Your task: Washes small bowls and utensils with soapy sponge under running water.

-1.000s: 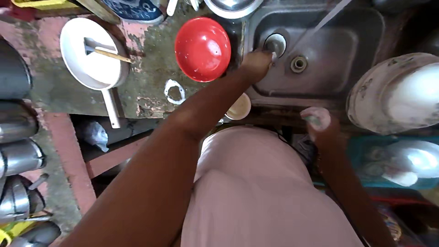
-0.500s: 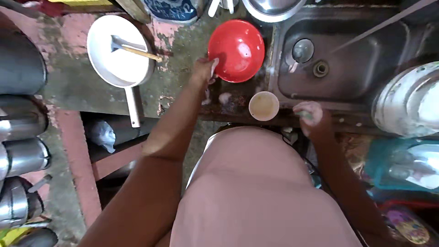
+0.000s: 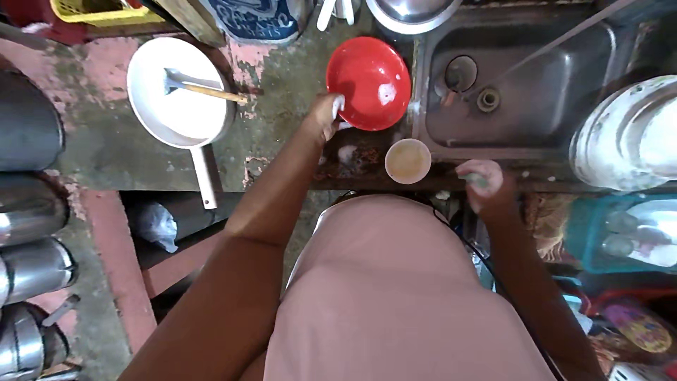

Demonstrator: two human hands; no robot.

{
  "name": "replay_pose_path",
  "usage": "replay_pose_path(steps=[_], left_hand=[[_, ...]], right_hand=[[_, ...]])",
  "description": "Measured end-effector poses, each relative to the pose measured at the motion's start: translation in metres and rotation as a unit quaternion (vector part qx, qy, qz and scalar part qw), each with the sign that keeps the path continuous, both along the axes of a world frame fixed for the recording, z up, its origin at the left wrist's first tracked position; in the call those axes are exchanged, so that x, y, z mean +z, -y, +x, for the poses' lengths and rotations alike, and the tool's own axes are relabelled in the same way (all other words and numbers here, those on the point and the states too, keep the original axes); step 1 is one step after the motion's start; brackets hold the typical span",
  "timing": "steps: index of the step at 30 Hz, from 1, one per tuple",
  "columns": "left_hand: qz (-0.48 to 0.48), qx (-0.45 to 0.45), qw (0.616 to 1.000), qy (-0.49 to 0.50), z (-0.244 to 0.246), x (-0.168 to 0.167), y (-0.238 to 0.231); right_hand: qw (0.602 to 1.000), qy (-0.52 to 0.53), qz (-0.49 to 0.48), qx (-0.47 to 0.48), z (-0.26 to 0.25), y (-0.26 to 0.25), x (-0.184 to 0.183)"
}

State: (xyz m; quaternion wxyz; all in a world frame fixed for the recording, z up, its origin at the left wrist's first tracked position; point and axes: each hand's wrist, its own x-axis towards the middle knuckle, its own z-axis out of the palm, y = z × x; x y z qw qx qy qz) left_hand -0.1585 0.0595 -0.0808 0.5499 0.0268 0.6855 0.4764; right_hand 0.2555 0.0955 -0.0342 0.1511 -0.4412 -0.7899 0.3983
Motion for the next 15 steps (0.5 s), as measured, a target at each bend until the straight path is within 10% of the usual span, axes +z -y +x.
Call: replay_pose_path(steps=[8, 15], left_hand=[[0.080, -0.040, 0.993, 0.071, 0.062, 0.040, -0.006], [0.028, -0.144, 0.987, 0.060, 0.178, 0.065, -0.123]], right_hand=[[0.999, -0.033, -0.004, -0.013, 0.052, -0.024, -0.007], [0.999, -0.025, -0.003, -0.020, 0.102, -0.053, -0.010]])
